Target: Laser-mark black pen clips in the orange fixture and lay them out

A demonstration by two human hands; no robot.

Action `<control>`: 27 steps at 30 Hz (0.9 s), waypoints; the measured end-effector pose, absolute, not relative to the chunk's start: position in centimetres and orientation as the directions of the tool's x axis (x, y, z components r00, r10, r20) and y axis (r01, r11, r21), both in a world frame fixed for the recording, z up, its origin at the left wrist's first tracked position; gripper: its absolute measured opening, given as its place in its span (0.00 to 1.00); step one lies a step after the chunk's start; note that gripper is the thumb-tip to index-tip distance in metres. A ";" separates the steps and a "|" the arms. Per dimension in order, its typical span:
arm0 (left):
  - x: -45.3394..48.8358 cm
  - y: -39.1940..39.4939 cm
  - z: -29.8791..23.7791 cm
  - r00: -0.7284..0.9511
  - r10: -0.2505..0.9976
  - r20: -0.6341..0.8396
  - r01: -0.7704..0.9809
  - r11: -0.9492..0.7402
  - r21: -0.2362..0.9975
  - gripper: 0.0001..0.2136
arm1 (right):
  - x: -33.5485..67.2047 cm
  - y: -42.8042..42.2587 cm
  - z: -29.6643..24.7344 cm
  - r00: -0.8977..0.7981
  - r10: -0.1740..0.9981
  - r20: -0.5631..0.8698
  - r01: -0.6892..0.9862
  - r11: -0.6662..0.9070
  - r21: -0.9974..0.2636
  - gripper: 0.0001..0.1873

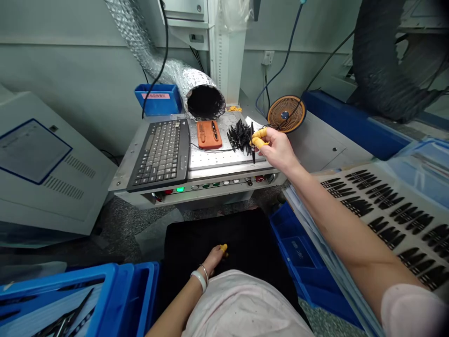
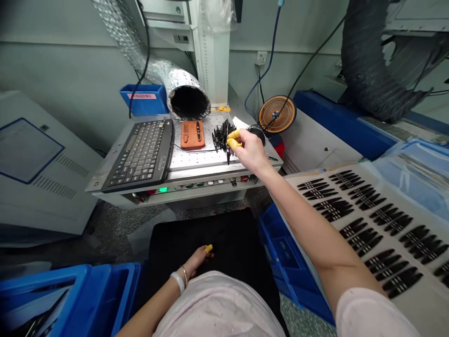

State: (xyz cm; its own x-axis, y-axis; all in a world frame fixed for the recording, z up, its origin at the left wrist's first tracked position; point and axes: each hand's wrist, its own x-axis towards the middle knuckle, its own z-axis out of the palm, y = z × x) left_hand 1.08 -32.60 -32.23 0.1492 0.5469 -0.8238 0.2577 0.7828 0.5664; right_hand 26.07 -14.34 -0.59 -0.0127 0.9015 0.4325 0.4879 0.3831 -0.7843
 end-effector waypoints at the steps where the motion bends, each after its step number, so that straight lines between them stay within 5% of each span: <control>1: 1.0 -32.5 -32.5 0.127 0.559 -0.819 0.238 0.785 0.572 0.07 | 25.9 -14.5 -0.5 -0.005 0.903 0.430 0.466 0.383 -0.798 0.10; 11: 1.8 -32.2 -31.8 0.057 0.695 -0.716 0.195 0.696 0.691 0.01 | 25.3 -15.2 -0.7 0.076 0.929 0.362 0.343 0.317 -0.884 0.17; 16: 1.4 -31.2 -29.0 0.074 0.846 -0.529 0.203 0.506 0.838 0.10 | 25.2 -14.8 -0.6 0.070 0.928 0.365 0.383 0.313 -0.869 0.13; 27: 1.4 -26.7 -15.1 0.332 0.921 -0.204 0.371 0.071 0.926 0.09 | 24.7 -12.0 -1.4 0.032 0.933 0.358 0.449 0.307 -0.839 0.12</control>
